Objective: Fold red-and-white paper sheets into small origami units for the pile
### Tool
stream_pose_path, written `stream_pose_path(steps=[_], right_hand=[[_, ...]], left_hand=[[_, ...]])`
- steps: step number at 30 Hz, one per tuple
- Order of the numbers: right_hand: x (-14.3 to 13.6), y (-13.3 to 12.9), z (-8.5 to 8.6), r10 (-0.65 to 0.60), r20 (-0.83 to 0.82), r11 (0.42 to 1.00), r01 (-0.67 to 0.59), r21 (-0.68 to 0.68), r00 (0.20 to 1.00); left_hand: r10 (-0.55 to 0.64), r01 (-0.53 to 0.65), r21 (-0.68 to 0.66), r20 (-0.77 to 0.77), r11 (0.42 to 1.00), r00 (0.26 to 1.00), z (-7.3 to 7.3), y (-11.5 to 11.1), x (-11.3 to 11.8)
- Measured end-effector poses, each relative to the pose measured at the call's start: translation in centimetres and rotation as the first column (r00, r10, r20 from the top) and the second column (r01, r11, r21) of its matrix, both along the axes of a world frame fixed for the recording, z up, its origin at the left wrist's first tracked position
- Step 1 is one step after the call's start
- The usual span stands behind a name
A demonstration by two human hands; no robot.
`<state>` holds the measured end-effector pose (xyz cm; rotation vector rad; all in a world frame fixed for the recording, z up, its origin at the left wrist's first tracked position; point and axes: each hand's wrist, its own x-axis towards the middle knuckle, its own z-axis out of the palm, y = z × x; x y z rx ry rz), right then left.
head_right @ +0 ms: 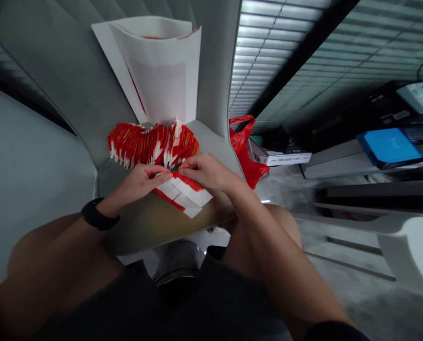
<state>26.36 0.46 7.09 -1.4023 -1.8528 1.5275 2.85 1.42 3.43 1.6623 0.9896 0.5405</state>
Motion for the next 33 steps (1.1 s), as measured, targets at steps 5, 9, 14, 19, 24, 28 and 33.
stream_pose_path(steps=[5, 9, 14, 19, 24, 28, 33], right_hand=[[-0.1, 0.3, 0.1, -0.03, 0.047, 0.991, 0.024, 0.129, 0.998], [0.8, 0.3, 0.5, -0.184, 0.08, 0.947, 0.155, 0.281, 0.98], [2.4, -1.0, 0.3, -0.381, 0.189, 0.889, 0.304, 0.342, 0.905], [1.0, -5.9, -2.2, -0.454, 0.296, 0.852, 0.312, 0.42, 0.841], [-2.3, -12.4, -6.6, -0.379, 0.31, 0.799, 0.139, 0.585, 0.872], [-3.3, -14.3, -8.9, -0.359, 0.415, 0.784, 0.029, 0.621, 0.836], [-3.2, -14.4, -9.2, -0.344, 0.452, 0.767, -0.032, 0.641, 0.823]], left_hand=[[0.039, -0.039, 0.021, 0.009, 0.999, 0.999, -0.6, 0.0, -0.1], [0.005, -0.004, 0.023, -0.034, 1.0, 0.999, -1.4, -0.1, -0.1], [0.032, -0.027, 0.061, -0.077, 0.998, 0.997, -3.0, -0.9, 0.3], [0.215, -0.197, 0.148, -0.123, 0.969, 0.969, -3.5, -4.0, -0.2], [0.372, -0.264, 0.367, -0.265, 0.892, 0.89, -2.8, -8.7, -0.9], [0.462, -0.254, 0.513, -0.33, 0.82, 0.823, -3.4, -11.6, -0.8], [0.55, -0.246, 0.615, -0.371, 0.749, 0.748, -3.8, -13.2, -0.7]])
